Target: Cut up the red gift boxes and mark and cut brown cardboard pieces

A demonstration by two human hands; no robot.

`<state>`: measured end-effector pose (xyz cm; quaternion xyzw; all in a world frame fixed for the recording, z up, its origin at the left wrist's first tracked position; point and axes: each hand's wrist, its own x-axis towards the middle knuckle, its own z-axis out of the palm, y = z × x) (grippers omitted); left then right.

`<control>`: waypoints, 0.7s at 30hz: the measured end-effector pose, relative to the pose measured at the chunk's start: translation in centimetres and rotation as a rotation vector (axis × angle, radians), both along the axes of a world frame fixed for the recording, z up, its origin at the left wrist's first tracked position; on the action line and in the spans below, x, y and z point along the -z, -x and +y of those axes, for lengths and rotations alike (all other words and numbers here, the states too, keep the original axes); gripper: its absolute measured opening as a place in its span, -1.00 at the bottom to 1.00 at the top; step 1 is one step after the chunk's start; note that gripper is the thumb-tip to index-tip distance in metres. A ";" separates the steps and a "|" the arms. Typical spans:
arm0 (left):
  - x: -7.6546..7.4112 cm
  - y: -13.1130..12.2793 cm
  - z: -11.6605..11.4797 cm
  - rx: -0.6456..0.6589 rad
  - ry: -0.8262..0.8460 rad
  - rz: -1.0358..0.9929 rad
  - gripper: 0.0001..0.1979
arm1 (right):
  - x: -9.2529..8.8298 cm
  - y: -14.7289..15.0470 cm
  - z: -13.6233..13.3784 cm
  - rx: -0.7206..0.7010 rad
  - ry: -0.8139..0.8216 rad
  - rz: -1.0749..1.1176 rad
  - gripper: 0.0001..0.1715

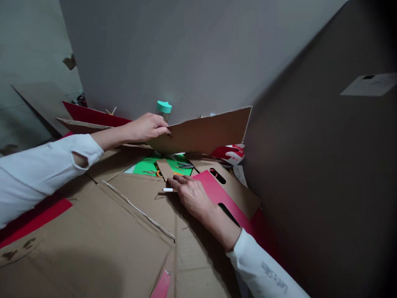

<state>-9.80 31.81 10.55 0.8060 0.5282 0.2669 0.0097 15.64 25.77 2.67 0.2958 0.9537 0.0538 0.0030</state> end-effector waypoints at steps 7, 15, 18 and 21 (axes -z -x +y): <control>0.0 -0.2 -0.2 0.003 -0.009 0.005 -0.58 | -0.3 -0.3 -1.4 -0.059 0.017 -0.024 -0.76; 0.0 -0.1 -0.1 0.002 -0.006 0.017 -0.61 | -0.2 -1.4 -2.5 -0.141 0.033 0.018 -0.85; 0.0 0.0 0.0 0.006 -0.007 0.021 -0.60 | 0.0 -1.6 -1.4 -0.087 0.022 0.053 -0.83; 0.0 0.1 0.0 0.007 -0.006 0.021 -0.59 | -0.1 -1.5 1.2 0.027 -0.028 0.053 -0.76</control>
